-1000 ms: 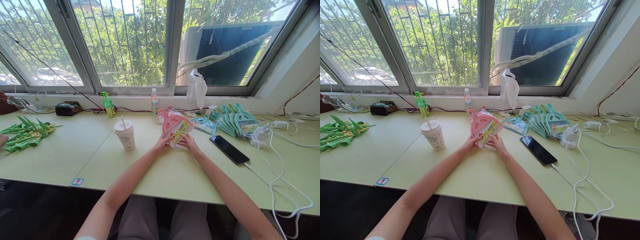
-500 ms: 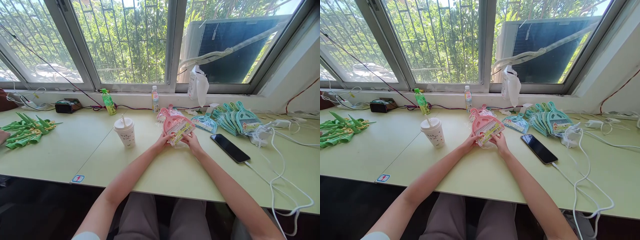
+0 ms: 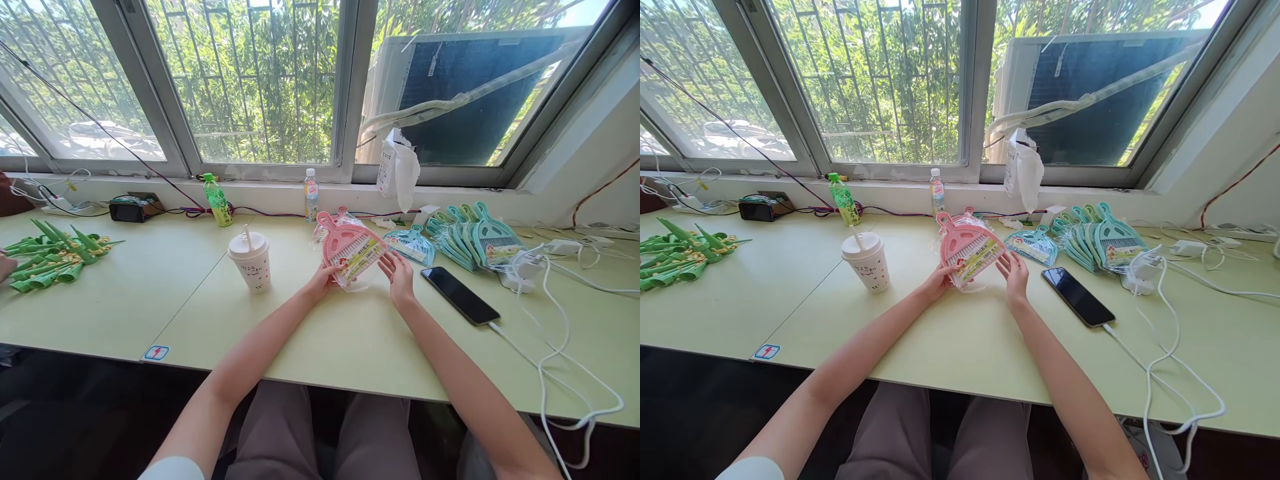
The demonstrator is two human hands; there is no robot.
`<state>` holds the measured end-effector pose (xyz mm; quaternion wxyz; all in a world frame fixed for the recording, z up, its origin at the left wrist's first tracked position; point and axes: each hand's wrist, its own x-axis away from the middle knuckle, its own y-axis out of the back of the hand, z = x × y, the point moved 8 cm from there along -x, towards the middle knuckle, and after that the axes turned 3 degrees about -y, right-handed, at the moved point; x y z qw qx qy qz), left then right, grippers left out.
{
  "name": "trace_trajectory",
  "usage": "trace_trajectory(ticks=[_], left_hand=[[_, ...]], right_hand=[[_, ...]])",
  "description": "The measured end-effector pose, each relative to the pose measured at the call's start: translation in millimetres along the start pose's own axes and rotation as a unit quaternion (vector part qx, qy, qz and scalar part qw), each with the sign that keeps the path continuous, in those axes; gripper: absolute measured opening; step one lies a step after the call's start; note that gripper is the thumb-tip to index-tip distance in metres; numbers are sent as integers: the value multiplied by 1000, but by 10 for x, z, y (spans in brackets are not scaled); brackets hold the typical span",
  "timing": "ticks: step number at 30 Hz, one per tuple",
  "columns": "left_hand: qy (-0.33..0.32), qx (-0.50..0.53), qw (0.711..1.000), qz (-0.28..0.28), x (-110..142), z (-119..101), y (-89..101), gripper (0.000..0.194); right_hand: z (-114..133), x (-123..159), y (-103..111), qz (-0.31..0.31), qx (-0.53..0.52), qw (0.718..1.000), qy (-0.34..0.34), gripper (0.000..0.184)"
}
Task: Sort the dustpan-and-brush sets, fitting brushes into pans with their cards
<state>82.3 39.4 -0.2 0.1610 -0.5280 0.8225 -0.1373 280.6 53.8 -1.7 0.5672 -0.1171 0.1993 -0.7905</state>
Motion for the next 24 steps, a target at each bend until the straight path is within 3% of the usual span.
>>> trace_trajectory(ticks=[5,11,17,24], left_hand=[[-3,9,1000,-23,-6,-43,82,56],[-3,-1,999,-32,-12,-23,81,56],[-4,-20,1000,-14,3,-19,-1,57],[-15,-27,999,-13,6,-21,-37,62]], right_hand=[[156,-79,131,-17,12,1000,10,23],[11,120,-254,110,133,985,-6,33],[-170,187,-329,125,106,986,-31,43],[-206,218,-342,121,96,987,-42,51]])
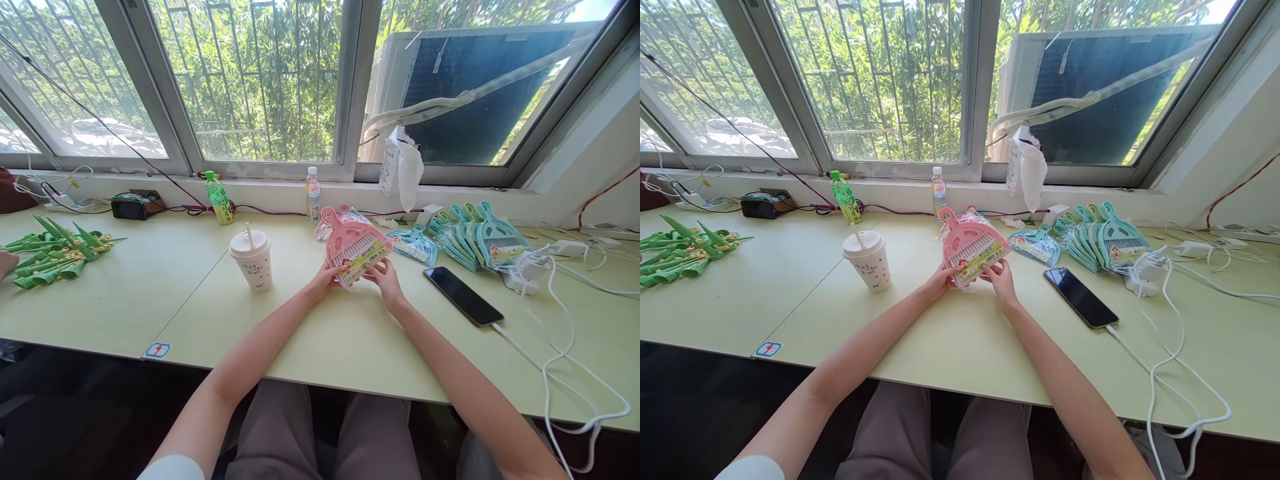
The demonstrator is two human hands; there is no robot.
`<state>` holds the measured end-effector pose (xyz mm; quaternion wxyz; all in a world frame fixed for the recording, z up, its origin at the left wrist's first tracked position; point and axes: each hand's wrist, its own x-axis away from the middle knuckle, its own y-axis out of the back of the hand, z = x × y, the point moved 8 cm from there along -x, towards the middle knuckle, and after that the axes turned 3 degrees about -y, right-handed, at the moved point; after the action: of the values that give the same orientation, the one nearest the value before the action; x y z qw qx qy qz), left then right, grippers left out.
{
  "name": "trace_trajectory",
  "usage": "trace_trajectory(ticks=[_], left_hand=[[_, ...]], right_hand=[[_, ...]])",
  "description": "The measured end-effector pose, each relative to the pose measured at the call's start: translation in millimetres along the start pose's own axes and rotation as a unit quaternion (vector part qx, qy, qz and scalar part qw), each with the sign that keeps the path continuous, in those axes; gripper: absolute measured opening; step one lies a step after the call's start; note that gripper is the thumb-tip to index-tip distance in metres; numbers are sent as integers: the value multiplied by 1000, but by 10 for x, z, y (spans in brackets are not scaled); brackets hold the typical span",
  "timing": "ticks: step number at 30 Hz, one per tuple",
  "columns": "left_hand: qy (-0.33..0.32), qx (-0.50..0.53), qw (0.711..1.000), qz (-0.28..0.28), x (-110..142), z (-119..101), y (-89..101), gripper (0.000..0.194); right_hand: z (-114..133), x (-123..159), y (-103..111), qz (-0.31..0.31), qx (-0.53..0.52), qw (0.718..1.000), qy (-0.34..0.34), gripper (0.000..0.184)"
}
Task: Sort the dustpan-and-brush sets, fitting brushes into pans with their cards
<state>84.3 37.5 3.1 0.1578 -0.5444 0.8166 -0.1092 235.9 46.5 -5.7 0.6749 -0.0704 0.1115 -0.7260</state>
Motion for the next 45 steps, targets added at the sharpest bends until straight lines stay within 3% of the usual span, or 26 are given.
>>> trace_trajectory(ticks=[11,17,20,22,24,27,29,31,35,39,45], left_hand=[[12,3,1000,-8,11,4,13,61],[51,18,998,-10,1,67,45,61],[60,35,997,-20,-18,61,127,57],[75,56,995,-27,-32,52,202,50],[91,83,992,-39,-44,36,284,45],[83,121,986,-79,-59,-17,430,44],[83,127,984,-98,-60,-19,500,46],[98,117,984,-93,-59,18,518,45],[130,101,985,-44,-60,90,470,39],[159,118,980,-10,-48,61,397,39],[179,101,978,-23,-7,-36,423,44]], right_hand=[[-69,14,15,-1,-16,1000,-21,42],[-107,-13,10,8,-21,1000,-16,40],[-98,-60,-3,46,37,998,-30,28],[28,-90,70,40,129,991,15,28],[291,-82,179,-2,247,960,132,28],[612,14,220,-34,415,860,296,36],[664,39,192,-17,482,809,337,49],[667,41,170,1,501,790,354,46],[613,21,115,42,473,805,356,23],[514,-11,87,78,454,825,328,25],[448,-12,62,82,477,816,316,30]])
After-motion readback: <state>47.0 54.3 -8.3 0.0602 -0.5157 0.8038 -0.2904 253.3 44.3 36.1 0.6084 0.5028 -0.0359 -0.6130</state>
